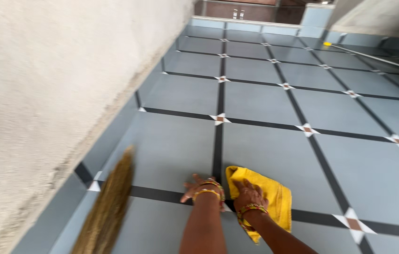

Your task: The person sweeps the floor with a broom and then wipes the tiles by hand using a yellow cloth.

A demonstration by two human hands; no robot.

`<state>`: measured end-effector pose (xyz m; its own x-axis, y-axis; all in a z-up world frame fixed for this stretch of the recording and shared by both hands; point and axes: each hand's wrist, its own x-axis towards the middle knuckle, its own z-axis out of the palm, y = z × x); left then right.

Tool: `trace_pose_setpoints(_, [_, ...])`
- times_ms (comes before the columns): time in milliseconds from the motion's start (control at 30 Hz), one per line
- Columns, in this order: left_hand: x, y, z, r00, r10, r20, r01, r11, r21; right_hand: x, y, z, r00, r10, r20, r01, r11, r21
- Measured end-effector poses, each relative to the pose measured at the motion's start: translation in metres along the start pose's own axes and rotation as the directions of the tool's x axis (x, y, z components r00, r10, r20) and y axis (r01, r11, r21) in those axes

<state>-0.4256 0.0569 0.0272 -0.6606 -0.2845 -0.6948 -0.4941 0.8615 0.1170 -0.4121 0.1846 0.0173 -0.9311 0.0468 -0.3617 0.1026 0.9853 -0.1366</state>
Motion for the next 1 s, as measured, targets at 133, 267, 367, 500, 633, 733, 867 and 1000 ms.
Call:
trace_pose_setpoints(133, [0.012, 0.0, -0.004, 1.0, -0.019, 0.002, 0.019, 1.0, 0.009, 0.002, -0.012, -0.001, 0.999, -0.034, 0.019, 0.035, 0.998, -0.042])
trace_pose_setpoints(267, [0.025, -0.001, -0.003, 1.0, -0.007, -0.015, 0.007, 1.0, -0.007, 0.008, -0.003, -0.009, 0.992, -0.113, 0.058, 0.118, 0.989, -0.086])
trace_pose_setpoints(367, [0.029, -0.001, -0.004, 1.0, -0.012, -0.027, 0.012, 1.0, -0.013, 0.01, -0.001, -0.016, 0.987, -0.123, 0.099, 0.133, 0.986, -0.102])
trace_pose_setpoints(500, [0.022, 0.002, -0.005, 0.999, -0.014, -0.035, 0.014, 1.0, 0.005, 0.013, 0.007, -0.02, 0.978, -0.189, 0.088, 0.196, 0.978, -0.071])
trace_pose_setpoints(633, [0.011, 0.006, -0.014, 0.999, -0.031, -0.024, 0.032, 1.0, 0.0, 0.019, 0.012, -0.015, 0.974, -0.212, 0.075, 0.218, 0.973, -0.075])
trace_pose_setpoints(733, [0.003, 0.008, -0.016, 0.999, -0.047, -0.013, 0.047, 0.999, -0.005, 0.033, 0.016, -0.005, 0.976, -0.204, 0.083, 0.207, 0.977, -0.04])
trace_pose_setpoints(867, [0.009, 0.0, -0.005, 0.996, -0.004, -0.091, 0.001, 0.999, -0.034, 0.056, 0.01, 0.017, 0.945, -0.327, -0.005, 0.327, 0.945, 0.009])
trace_pose_setpoints(1000, [0.044, -0.036, 0.0, 0.92, 0.113, -0.376, -0.147, 0.987, -0.061, 0.04, -0.005, 0.029, 0.786, -0.618, 0.006, 0.615, 0.782, -0.097])
